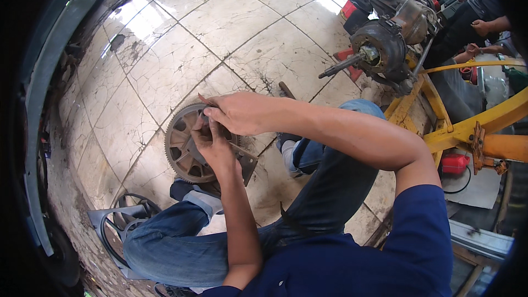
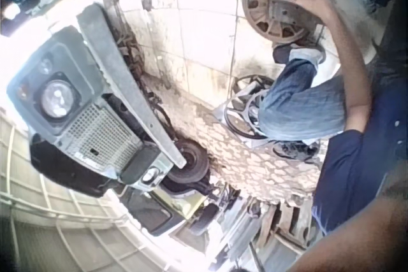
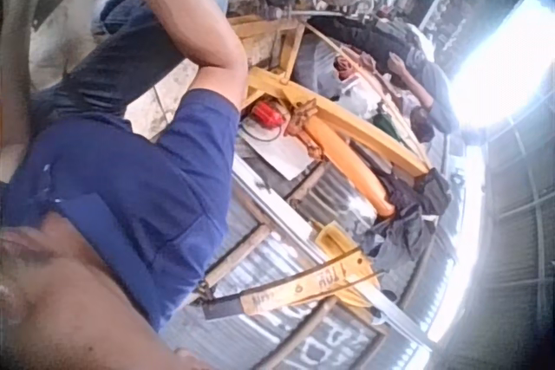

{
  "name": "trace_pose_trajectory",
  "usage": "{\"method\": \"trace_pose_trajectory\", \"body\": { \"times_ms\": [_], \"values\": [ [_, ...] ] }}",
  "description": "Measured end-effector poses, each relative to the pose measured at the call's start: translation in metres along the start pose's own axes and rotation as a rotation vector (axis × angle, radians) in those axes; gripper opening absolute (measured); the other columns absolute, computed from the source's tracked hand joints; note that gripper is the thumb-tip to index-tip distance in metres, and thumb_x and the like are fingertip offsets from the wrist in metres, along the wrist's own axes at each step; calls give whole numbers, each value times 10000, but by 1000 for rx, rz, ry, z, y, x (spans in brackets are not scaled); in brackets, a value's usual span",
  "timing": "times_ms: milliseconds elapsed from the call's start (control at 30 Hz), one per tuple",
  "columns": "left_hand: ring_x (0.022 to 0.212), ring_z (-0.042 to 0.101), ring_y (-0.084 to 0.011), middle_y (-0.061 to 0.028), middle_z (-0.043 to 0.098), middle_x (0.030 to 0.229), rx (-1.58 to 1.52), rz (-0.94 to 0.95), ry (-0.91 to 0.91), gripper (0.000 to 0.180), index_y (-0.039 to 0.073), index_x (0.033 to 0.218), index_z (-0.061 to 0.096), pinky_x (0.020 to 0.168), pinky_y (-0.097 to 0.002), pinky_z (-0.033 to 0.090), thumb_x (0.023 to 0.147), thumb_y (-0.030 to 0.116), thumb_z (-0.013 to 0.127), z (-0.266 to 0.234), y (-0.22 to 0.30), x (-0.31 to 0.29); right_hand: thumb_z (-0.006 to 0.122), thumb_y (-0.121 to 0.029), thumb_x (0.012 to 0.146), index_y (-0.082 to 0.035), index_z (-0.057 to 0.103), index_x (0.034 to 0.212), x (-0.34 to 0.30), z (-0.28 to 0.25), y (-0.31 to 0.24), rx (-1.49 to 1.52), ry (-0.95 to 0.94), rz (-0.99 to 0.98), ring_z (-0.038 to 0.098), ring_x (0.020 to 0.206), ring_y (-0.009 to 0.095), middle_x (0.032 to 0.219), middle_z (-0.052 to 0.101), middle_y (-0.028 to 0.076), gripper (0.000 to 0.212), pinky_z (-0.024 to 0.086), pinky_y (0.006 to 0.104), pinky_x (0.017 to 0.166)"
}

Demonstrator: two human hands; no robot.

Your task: The person sits on the floor and uses a small metal file to smooth the edges of a small metal component. They repeatedly rub the file against the part while holding it in their other hand. A large gear is visible on the floor nearby.

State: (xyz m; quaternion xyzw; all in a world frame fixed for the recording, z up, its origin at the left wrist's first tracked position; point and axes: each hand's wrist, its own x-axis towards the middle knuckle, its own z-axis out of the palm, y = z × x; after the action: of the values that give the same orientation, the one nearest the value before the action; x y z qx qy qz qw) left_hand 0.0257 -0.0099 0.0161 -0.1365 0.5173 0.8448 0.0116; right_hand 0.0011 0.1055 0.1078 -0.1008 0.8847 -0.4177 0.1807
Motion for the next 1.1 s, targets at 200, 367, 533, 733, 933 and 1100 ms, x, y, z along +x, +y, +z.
{"method": "trace_pose_trajectory", "body": {
  "times_ms": [200, 367, 533, 733, 933, 1100],
  "values": [
    [986, 555, -137, -96, 556, 1094, 16, 45, -96, 253, -7, 1183, 462, 859, -263, 465, 964, 31, 585, 9, 1, -18, 340, -328, 1045, -3, 373, 1439, 1, -5, 8, 18, -31, 34, 602, 978, 446, 1044, 648, 266, 512, 470, 431, 863],
    [1032, 569, -156, -107, 575, 1114, -18, 21, 0, 234, 0, 1171, 468, 898, -287, 473, 977, 68, 579, -1, 0, -1, 346, -336, 1043, -9, 384, 1440, 0, 4, 4, -118, 23, -19, 580, 1069, 416, 1161, 606, 269, 516, 456, 438, 913],
    [1043, 560, -152, -113, 552, 1142, -15, -25, -64, 231, 2, 1177, 478, 905, -297, 481, 986, 91, 573, 1, 1, -11, 353, -347, 1034, 15, 460, 1346, 5, 1, 12, -147, 2, -42, 583, 1034, 429, 1120, 611, 279, 490, 460, 460, 887],
    [1004, 561, -148, -95, 538, 1082, -50, -26, -40, 236, -5, 1182, 470, 867, -299, 506, 993, 103, 561, 6, -8, -10, 371, -367, 1031, 6, 482, 1360, 5, -6, 11, -231, -57, 35, 580, 1054, 418, 1108, 626, 264, 510, 462, 451, 898],
    [1026, 561, -154, -99, 534, 1116, -62, -50, -41, 246, 0, 1189, 458, 897, -303, 494, 992, 103, 563, -4, -1, -4, 373, -362, 1029, -19, 438, 1414, -2, -4, 1, -301, -46, -33, 564, 1103, 401, 1166, 614, 244, 520, 451, 441, 943],
    [1080, 546, -160, -109, 546, 1154, -84, -29, -159, 267, 15, 1217, 459, 930, -312, 487, 991, 107, 566, 6, -2, -15, 377, -359, 1028, -3, 429, 1415, 6, -14, 6, -248, -50, -6, 564, 1115, 393, 1233, 583, 246, 528, 450, 446, 954]
  ]
}}
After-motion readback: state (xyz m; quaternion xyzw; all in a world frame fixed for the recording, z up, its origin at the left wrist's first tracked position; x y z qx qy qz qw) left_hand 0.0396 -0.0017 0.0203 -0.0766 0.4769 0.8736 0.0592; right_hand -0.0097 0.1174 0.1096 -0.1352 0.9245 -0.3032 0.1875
